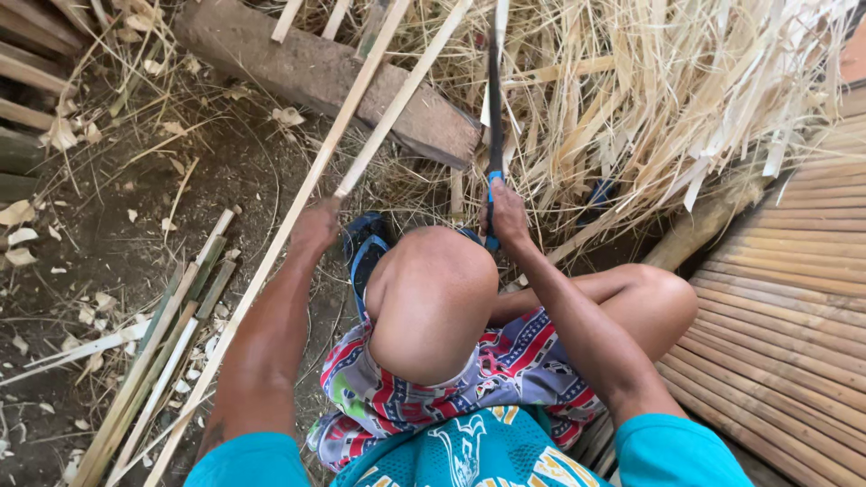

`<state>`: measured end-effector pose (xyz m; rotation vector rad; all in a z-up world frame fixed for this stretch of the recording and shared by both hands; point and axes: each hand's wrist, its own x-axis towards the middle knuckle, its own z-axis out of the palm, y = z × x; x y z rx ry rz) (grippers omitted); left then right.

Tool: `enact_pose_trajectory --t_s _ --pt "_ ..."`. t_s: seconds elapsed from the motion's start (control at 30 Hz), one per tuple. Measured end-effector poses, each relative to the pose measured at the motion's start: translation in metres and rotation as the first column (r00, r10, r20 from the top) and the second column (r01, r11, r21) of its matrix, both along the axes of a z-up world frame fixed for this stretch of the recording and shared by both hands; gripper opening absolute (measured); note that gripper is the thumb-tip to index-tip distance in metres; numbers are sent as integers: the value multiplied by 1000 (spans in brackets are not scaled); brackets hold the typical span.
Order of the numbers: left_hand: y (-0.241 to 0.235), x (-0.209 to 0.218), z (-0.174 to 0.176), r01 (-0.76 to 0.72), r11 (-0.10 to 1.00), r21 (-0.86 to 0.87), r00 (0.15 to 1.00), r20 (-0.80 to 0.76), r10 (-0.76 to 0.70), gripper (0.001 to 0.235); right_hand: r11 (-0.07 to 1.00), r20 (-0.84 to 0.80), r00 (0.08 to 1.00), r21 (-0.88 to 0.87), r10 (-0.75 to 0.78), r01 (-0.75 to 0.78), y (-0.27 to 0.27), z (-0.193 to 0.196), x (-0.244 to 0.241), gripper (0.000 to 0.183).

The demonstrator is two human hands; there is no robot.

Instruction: The person sits on the ground and uses a machete to shave thin strips from a bamboo pole, repeatedly drawing the blade along the pole to remove the outer layer. The person holds the pole with one hand and wields the machete with the other, working over a wooden support.

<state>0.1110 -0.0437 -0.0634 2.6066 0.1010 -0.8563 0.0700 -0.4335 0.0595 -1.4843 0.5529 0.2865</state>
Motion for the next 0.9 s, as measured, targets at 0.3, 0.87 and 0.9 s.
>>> enact_pose_trajectory --t_s 0.3,0.87,0.9 --pt "-108 65 17 -20 841 -540 999 28 42 35 962 597 784 -273 169 1 9 53 8 37" --pt "-13 7 79 498 863 -88 794 -353 -495 28 950 18 967 -191 255 -247 -4 -36 -6 42" --pt "-25 19 91 473 878 -76 816 -337 -469 31 951 40 966 -187 256 -245 -4 -31 -5 42"
